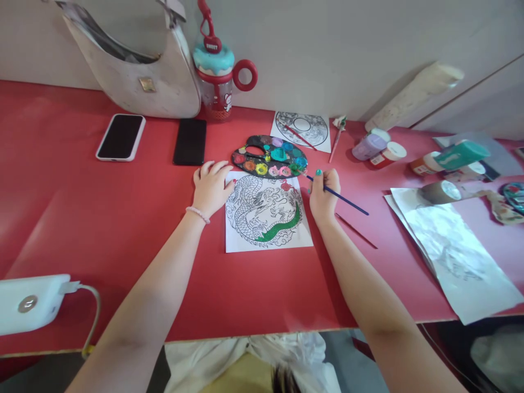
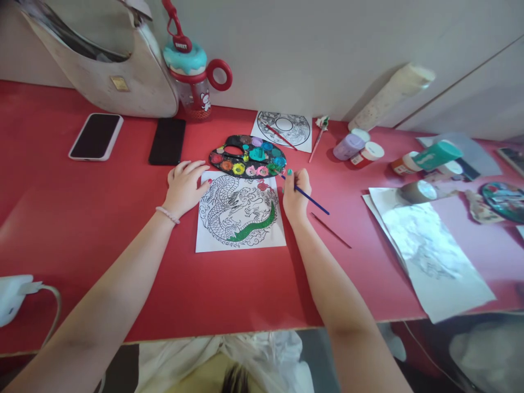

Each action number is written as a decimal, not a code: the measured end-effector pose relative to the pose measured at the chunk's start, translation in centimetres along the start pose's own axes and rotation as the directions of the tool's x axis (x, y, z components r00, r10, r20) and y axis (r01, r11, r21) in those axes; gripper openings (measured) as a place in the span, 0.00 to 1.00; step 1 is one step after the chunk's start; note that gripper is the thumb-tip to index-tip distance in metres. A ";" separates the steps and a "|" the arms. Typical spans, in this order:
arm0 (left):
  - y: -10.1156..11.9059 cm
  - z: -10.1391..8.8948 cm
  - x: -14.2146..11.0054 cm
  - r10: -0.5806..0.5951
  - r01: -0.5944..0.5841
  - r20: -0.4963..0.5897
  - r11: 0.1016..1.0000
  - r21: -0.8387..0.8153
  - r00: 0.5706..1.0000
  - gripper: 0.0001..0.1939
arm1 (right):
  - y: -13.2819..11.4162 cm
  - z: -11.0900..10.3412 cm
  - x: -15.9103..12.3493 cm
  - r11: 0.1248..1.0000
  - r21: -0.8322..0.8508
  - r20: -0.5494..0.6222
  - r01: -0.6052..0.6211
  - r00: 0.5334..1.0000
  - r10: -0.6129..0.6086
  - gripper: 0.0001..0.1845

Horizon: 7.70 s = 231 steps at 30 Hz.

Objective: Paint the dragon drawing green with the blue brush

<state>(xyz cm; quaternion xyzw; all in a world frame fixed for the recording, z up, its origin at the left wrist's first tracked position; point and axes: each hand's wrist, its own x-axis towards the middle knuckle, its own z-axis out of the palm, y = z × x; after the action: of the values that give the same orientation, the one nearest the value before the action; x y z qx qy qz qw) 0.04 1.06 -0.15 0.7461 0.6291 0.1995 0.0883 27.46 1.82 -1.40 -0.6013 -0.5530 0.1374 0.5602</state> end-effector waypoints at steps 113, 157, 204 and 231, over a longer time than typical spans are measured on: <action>0.0 0.2 0.0 -0.006 0.006 -0.009 1.000 0.009 1.000 0.17 | -7.2 -3.7 -11.2 0.992 0.007 0.690 -0.123 0.719 0.084 0.16; 0.0 0.2 0.0 -0.010 0.010 -0.003 1.000 -0.011 1.000 0.18 | -7.2 -3.6 -11.1 0.988 -0.013 0.743 -0.156 0.660 0.114 0.16; -0.1 0.4 0.0 0.001 0.000 -0.024 1.000 0.011 1.000 0.16 | -7.4 -3.5 -11.1 0.997 -0.007 0.750 -0.083 0.659 0.060 0.15; 0.0 0.4 0.0 -0.010 0.010 -0.013 1.000 0.014 1.000 0.17 | -7.3 -3.5 -11.0 0.999 -0.005 0.741 -0.052 0.671 0.039 0.17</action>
<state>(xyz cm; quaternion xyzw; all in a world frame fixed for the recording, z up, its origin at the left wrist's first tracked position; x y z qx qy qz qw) 0.17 1.12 -0.48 0.7422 0.6348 0.1996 0.0799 22.60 -10.73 0.82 -0.5031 -0.7161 0.3876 0.2895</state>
